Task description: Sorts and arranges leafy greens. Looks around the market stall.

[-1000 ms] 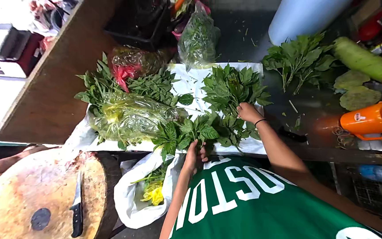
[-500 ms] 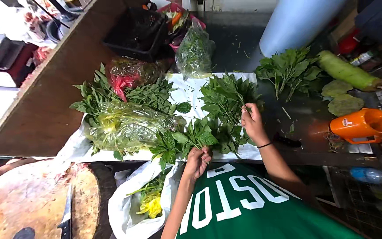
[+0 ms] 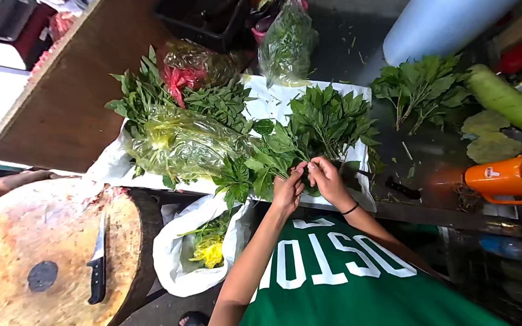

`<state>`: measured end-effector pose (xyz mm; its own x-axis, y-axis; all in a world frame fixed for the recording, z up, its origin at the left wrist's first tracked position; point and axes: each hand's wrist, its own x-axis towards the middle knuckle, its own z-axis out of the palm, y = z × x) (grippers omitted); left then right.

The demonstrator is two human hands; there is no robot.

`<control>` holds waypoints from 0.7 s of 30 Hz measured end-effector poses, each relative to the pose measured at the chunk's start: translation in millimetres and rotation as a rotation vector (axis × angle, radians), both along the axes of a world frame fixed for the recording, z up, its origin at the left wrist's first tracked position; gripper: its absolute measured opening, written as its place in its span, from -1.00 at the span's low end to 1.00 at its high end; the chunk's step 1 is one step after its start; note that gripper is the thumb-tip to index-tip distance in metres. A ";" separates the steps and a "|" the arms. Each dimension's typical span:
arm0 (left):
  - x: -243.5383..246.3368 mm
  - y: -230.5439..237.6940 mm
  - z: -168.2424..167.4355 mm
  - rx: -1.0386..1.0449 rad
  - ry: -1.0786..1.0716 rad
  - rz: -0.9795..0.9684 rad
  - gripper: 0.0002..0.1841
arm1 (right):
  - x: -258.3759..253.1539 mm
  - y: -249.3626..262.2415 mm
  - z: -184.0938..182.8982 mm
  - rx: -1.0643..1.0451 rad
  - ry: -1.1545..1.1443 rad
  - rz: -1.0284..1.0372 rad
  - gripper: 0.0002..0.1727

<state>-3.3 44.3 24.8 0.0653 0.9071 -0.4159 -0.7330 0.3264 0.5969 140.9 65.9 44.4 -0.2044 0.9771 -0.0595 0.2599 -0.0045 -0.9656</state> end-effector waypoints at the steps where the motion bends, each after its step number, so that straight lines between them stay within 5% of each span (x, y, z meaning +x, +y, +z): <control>1: 0.1 -0.3 -2.0 -0.002 0.009 0.015 -0.78 | -1.6 -0.1 -1.4 -0.001 0.001 0.000 -0.67; 6: -2.8 4.0 -10.2 0.054 -0.018 -0.021 -0.78 | -0.2 -1.4 -7.6 -0.115 0.004 0.005 -0.72; 13: -6.9 7.8 -8.4 0.079 -0.126 -0.124 -0.93 | 4.0 -0.6 3.1 -0.380 0.387 0.037 -0.84; 21: -10.4 13.3 -7.3 0.147 -0.044 -0.132 -0.84 | 6.1 -4.0 1.9 -0.499 0.441 0.074 -0.64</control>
